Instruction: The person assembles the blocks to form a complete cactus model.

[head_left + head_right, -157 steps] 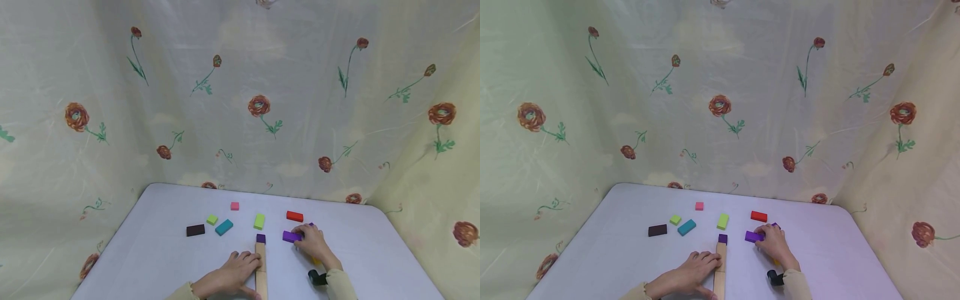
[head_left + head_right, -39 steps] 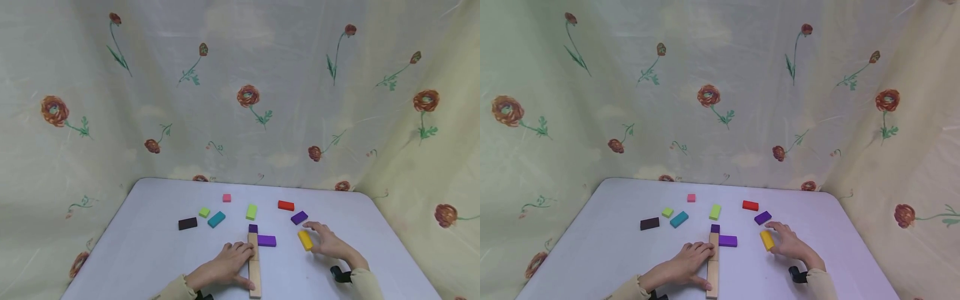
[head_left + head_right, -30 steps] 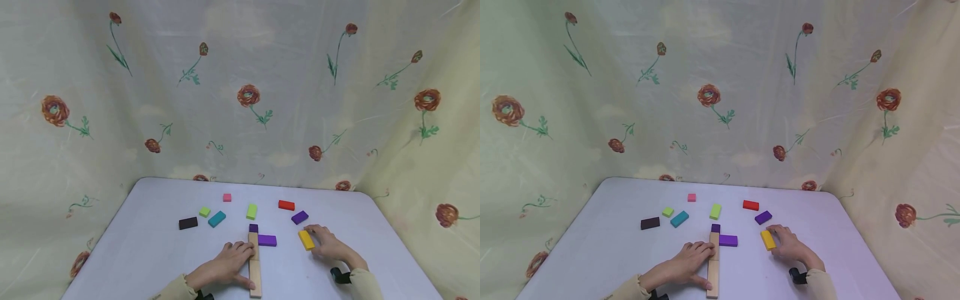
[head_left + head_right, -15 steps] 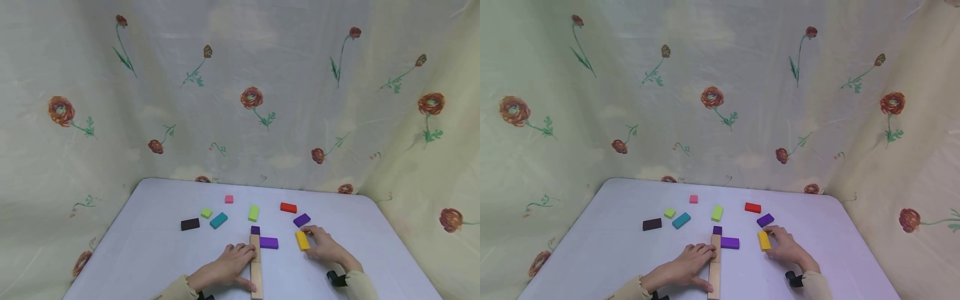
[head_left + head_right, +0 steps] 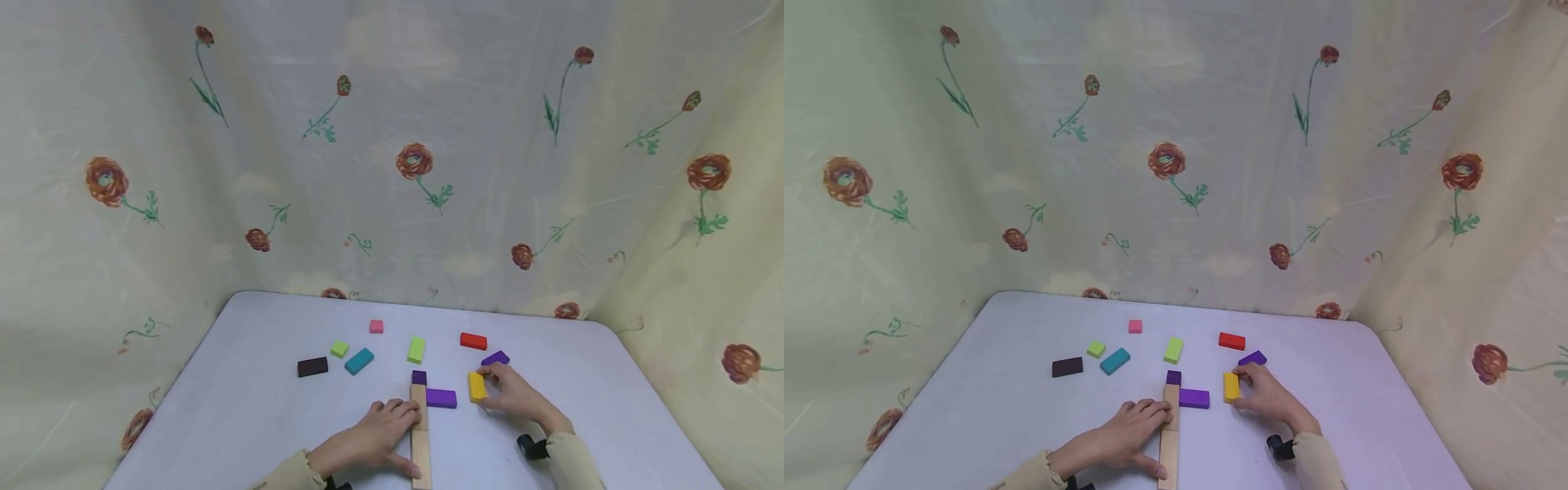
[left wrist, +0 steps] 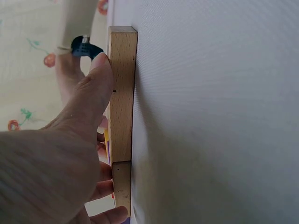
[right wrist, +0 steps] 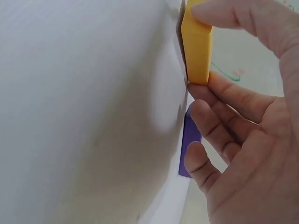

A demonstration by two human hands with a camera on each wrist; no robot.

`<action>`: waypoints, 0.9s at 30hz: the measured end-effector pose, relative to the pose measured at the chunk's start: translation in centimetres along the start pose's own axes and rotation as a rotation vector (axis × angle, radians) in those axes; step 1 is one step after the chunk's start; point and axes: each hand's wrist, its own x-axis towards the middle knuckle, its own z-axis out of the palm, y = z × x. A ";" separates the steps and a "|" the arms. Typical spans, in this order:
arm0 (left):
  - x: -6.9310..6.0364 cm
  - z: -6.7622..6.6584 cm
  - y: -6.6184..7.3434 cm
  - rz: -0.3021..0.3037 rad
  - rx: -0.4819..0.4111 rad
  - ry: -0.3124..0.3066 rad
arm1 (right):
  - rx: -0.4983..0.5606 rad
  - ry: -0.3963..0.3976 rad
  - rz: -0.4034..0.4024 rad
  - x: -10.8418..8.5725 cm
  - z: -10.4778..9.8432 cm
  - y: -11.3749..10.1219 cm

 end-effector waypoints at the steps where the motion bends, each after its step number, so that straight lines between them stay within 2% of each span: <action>1: 0.0 0.0 0.0 -0.002 -0.001 -0.003 | -0.002 0.002 -0.004 0.1 0.1 -0.1; 27: 0.4 0.1 -0.1 -0.034 -0.012 -0.031 | -0.017 0.014 -0.007 3.1 1.6 -2.5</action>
